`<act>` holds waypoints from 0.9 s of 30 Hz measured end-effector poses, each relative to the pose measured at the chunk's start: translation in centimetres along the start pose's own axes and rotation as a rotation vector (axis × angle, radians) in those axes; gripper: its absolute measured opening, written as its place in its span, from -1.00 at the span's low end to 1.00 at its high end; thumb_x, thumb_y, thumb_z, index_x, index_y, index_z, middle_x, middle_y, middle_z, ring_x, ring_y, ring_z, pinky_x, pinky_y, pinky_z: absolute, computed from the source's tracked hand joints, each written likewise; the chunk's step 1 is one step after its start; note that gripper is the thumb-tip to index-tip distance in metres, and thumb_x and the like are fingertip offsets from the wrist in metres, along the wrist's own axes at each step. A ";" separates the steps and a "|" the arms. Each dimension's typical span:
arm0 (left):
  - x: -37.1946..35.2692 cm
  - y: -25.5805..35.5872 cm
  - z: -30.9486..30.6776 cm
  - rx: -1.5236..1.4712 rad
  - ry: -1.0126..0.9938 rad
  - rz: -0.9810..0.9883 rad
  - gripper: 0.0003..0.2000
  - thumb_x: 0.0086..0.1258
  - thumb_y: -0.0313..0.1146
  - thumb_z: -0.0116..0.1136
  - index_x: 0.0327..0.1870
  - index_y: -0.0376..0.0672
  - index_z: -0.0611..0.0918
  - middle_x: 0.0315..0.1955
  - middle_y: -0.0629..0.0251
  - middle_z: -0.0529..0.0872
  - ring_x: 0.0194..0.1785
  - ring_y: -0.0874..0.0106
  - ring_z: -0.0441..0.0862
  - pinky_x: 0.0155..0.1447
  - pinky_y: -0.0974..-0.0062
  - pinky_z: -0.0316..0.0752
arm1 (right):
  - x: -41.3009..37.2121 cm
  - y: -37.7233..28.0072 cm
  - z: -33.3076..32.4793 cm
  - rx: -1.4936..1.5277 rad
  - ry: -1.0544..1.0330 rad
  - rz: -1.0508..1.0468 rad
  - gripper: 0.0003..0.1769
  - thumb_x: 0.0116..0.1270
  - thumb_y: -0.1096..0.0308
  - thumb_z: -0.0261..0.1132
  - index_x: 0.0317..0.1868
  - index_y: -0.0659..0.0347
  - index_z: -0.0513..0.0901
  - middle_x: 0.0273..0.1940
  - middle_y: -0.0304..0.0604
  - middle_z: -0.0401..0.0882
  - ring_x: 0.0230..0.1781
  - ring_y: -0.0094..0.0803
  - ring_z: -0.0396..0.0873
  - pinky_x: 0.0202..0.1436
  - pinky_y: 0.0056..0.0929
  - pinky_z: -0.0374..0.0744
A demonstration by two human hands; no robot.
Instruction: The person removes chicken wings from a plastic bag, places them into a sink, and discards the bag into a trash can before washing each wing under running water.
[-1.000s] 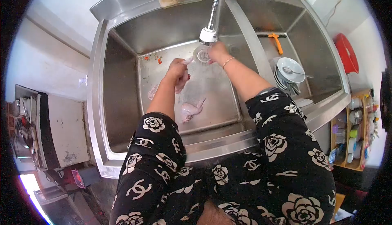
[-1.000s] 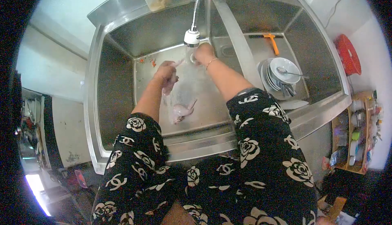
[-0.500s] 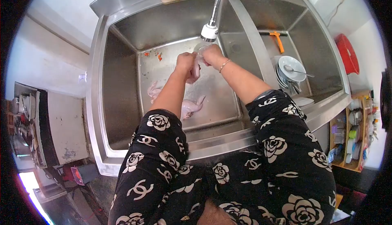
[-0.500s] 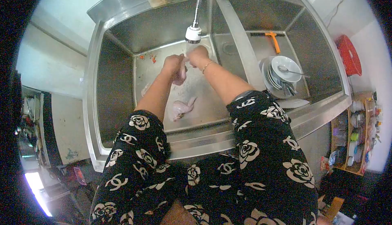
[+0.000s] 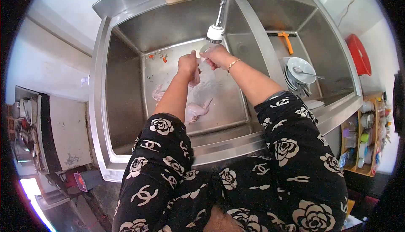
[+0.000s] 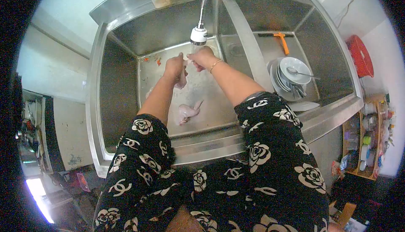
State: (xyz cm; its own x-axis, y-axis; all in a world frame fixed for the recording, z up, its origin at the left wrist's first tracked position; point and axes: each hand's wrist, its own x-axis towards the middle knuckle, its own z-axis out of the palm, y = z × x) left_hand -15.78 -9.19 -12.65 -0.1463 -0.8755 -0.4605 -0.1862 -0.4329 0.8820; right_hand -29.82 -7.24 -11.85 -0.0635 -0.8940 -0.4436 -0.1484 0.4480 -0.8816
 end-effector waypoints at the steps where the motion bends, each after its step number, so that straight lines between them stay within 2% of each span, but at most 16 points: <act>1: 0.0 0.2 0.1 -0.088 0.003 -0.039 -0.66 0.33 -0.19 -0.06 -0.27 -0.40 0.50 -0.50 0.06 0.56 -0.57 0.24 0.52 -0.49 0.24 0.46 | 0.0 0.0 0.1 0.024 -0.016 0.038 -0.58 0.18 0.10 0.21 -0.44 0.40 0.49 -0.55 -0.03 0.52 -0.62 -0.26 0.53 -0.58 -0.33 0.56; 4: 3.0 -1.1 -0.3 -0.478 0.101 -0.272 -0.65 0.37 -0.21 -0.12 -0.17 -0.42 0.45 -0.39 0.02 0.55 -0.45 0.21 0.53 -0.41 0.20 0.44 | -1.4 -1.3 0.8 0.095 -0.125 0.177 -0.47 0.21 0.00 0.15 -0.21 0.42 0.46 -0.34 0.07 0.55 -0.42 -0.15 0.58 -0.32 -0.16 0.56; 5: 3.9 -2.0 -0.4 -0.475 0.133 -0.165 -0.63 0.38 -0.20 -0.14 -0.14 -0.44 0.42 -0.31 0.01 0.53 -0.34 0.20 0.52 -0.36 0.17 0.41 | -2.1 -1.6 1.2 0.119 -0.172 0.229 -0.43 0.22 -0.03 0.13 -0.13 0.42 0.44 -0.26 0.10 0.56 -0.34 -0.10 0.59 -0.22 -0.10 0.55; 8: 5.1 -2.8 -0.8 -0.666 0.126 -0.233 -0.64 0.37 -0.22 -0.12 -0.10 -0.44 0.40 -0.26 -0.01 0.51 -0.33 0.19 0.52 -0.35 0.17 0.42 | -2.8 -1.1 2.0 0.213 -0.535 0.210 -0.37 0.24 -0.08 0.08 0.02 0.38 0.39 -0.12 0.18 0.51 -0.18 0.00 0.56 -0.02 0.02 0.43; 9: 4.2 -2.3 -0.7 -0.648 0.092 -0.248 -0.66 0.36 -0.23 -0.11 -0.12 -0.44 0.42 -0.28 0.00 0.52 -0.34 0.19 0.52 -0.34 0.19 0.43 | -2.3 -0.7 1.9 0.249 -0.575 0.173 -0.47 0.23 0.08 0.14 -0.03 0.44 0.42 -0.19 0.16 0.55 -0.22 -0.06 0.58 -0.10 -0.07 0.51; 11: 1.5 -0.3 -0.5 -0.610 0.023 -0.273 -0.68 0.35 -0.25 -0.08 -0.16 -0.42 0.46 -0.32 0.03 0.53 -0.35 0.18 0.53 -0.30 0.21 0.44 | -2.0 0.1 2.1 0.210 -0.544 0.088 -0.57 0.19 0.22 0.17 -0.11 0.48 0.46 -0.25 0.11 0.57 -0.29 -0.12 0.60 -0.22 -0.18 0.56; 12: 2.6 -1.1 -0.4 -0.522 0.005 -0.207 -0.71 0.34 -0.27 -0.07 -0.22 -0.40 0.49 -0.35 0.03 0.55 -0.34 0.16 0.55 -0.28 0.20 0.46 | -1.9 0.4 2.2 0.190 -0.528 0.048 -0.62 0.17 0.28 0.18 -0.16 0.49 0.48 -0.28 0.09 0.58 -0.32 -0.14 0.61 -0.28 -0.24 0.59; 14: 5.8 -4.0 -0.4 -0.347 -0.027 -0.082 -0.73 0.31 -0.30 -0.05 -0.34 -0.38 0.55 -0.40 0.01 0.58 -0.32 0.13 0.58 -0.24 0.18 0.48 | -1.2 1.1 2.7 0.012 -0.314 0.073 -0.74 0.08 0.40 0.17 -0.24 0.40 0.52 -0.33 -0.01 0.58 -0.41 -0.26 0.59 -0.37 -0.32 0.56; 15: 5.3 -3.5 -0.9 0.022 0.083 0.052 -0.74 0.29 -0.30 -0.03 -0.40 -0.38 0.56 -0.43 0.01 0.59 -0.29 0.13 0.59 -0.23 0.16 0.48 | -0.9 1.2 3.0 -0.077 -0.209 0.085 -0.79 0.04 0.46 0.16 -0.27 0.35 0.54 -0.36 -0.06 0.58 -0.45 -0.32 0.58 -0.42 -0.36 0.55; 17: 3.7 -1.9 -2.0 0.765 0.297 0.317 -0.72 0.25 -0.31 0.01 -0.52 -0.37 0.58 -0.49 0.00 0.62 -0.23 0.12 0.61 -0.21 0.13 0.49 | -1.3 0.6 3.4 -0.260 -0.247 0.001 -0.78 0.03 0.45 0.17 -0.29 0.37 0.54 -0.41 -0.08 0.58 -0.56 -0.34 0.55 -0.55 -0.42 0.53; 19: 5.5 -3.3 -3.0 0.816 0.220 0.415 -0.74 0.19 -0.33 0.03 -0.54 -0.40 0.59 -0.50 -0.01 0.63 -0.29 0.14 0.63 -0.29 0.13 0.51 | -2.6 -0.9 3.8 -0.398 -0.269 -0.090 -0.77 0.01 0.44 0.18 -0.30 0.39 0.53 -0.47 -0.10 0.56 -0.65 -0.37 0.52 -0.65 -0.46 0.49; 21: 6.3 -4.4 -3.8 0.715 0.096 0.360 -0.75 0.14 -0.35 0.04 -0.52 -0.43 0.59 -0.50 -0.01 0.63 -0.38 0.17 0.64 -0.38 0.16 0.54 | -4.4 -2.3 4.2 -0.484 -0.285 -0.181 -0.76 0.00 0.44 0.19 -0.30 0.40 0.53 -0.54 -0.12 0.54 -0.71 -0.40 0.49 -0.72 -0.49 0.46; 24: 3.1 -0.9 -5.2 0.422 -0.037 0.147 -0.77 0.09 -0.39 0.03 -0.48 -0.45 0.59 -0.52 -0.01 0.63 -0.55 0.21 0.62 -0.50 0.27 0.57 | -4.2 -3.7 3.1 -0.533 -0.281 -0.080 -0.77 0.00 0.38 0.20 -0.35 0.36 0.52 -0.62 -0.16 0.49 -0.72 -0.45 0.46 -0.74 -0.53 0.41; 26: 2.8 0.5 -6.6 0.361 0.017 0.113 -0.79 0.07 -0.43 -0.01 -0.47 -0.45 0.60 -0.52 -0.02 0.63 -0.64 0.24 0.59 -0.56 0.32 0.58 | -5.1 -5.3 1.9 -0.441 -0.326 -0.087 -0.77 0.01 0.32 0.21 -0.42 0.36 0.53 -0.61 -0.14 0.49 -0.74 -0.44 0.43 -0.74 -0.52 0.40; 27: 2.1 2.0 -6.9 0.187 0.095 -0.034 -0.80 0.09 -0.47 -0.04 -0.45 -0.44 0.60 -0.50 0.00 0.63 -0.63 0.24 0.59 -0.58 0.34 0.58 | -5.7 -6.4 1.4 -0.390 -0.344 -0.087 -0.75 0.02 0.28 0.21 -0.46 0.36 0.54 -0.61 -0.13 0.50 -0.75 -0.44 0.42 -0.74 -0.51 0.39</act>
State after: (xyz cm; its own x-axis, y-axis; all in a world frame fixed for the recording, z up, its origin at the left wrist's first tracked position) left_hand -9.70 -13.33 -11.18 -0.0459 -0.8813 -0.4704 -0.3676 -0.4229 0.8283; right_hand -27.14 -4.98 -3.92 0.2835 -0.8431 -0.4569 -0.4990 0.2771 -0.8211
